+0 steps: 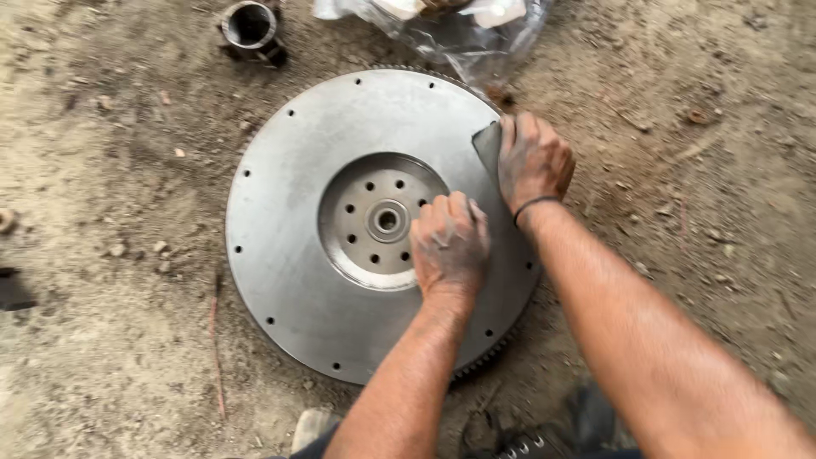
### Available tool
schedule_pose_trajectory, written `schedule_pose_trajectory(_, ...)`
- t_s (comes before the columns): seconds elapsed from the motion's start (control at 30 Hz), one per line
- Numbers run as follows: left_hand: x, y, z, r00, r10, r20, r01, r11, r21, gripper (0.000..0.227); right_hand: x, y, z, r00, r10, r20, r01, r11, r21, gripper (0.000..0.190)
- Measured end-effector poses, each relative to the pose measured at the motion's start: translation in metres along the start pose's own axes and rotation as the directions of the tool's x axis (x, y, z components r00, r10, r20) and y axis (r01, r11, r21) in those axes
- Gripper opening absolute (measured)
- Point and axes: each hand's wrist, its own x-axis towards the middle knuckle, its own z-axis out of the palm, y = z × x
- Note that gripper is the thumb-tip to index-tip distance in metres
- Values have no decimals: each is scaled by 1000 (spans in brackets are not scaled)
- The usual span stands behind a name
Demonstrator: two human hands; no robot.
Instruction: The person sands the surface of a circular metal flywheel using a piece of sandpaper. They move the sandpaper in various patterns across different sections of the metal disc by hand.
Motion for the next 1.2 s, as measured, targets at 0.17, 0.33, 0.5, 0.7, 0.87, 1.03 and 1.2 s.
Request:
schedule_pose_trajectory(0.17, 3, -1, 2, 1000, -18, 15, 17, 999, 34, 18, 9, -8, 2, 996, 60, 60, -65, 995, 80, 36)
schedule_pose_trajectory(0.33, 0, 0, -1, 1000, -11, 16, 11, 1000, 12, 16, -69, 1, -31, 983, 184, -5, -184, 979, -85, 35)
schedule_pose_trajectory(0.5, 2, 2, -3, 998, -20, 55, 18, 999, 42, 17, -80, 1, -39, 953, 281, 115, -283, 959, 5, 36)
schedule_pose_trajectory(0.7, 5, 3, -4, 996, -53, 77, 50, 998, 40, 16, -10, 2, -5, 999, 35, -8, -35, 999, 16, 36)
schedule_pose_trajectory(0.87, 4, 1, 8, 995, -85, 54, 83, 996, 32, 18, 25, -28, 25, 989, -146, 25, 146, 989, 30, 36)
schedule_pose_trajectory(1.03, 7, -1, 8, 990, -127, -53, 126, 992, -16, 21, 0, -50, 12, 973, -210, 98, 201, 975, 99, 33)
schedule_pose_trajectory(1.2, -1, -2, 0, 973, -171, -157, 119, 947, -299, 25, -73, -29, -26, 964, -265, 16, 263, 962, 74, 20)
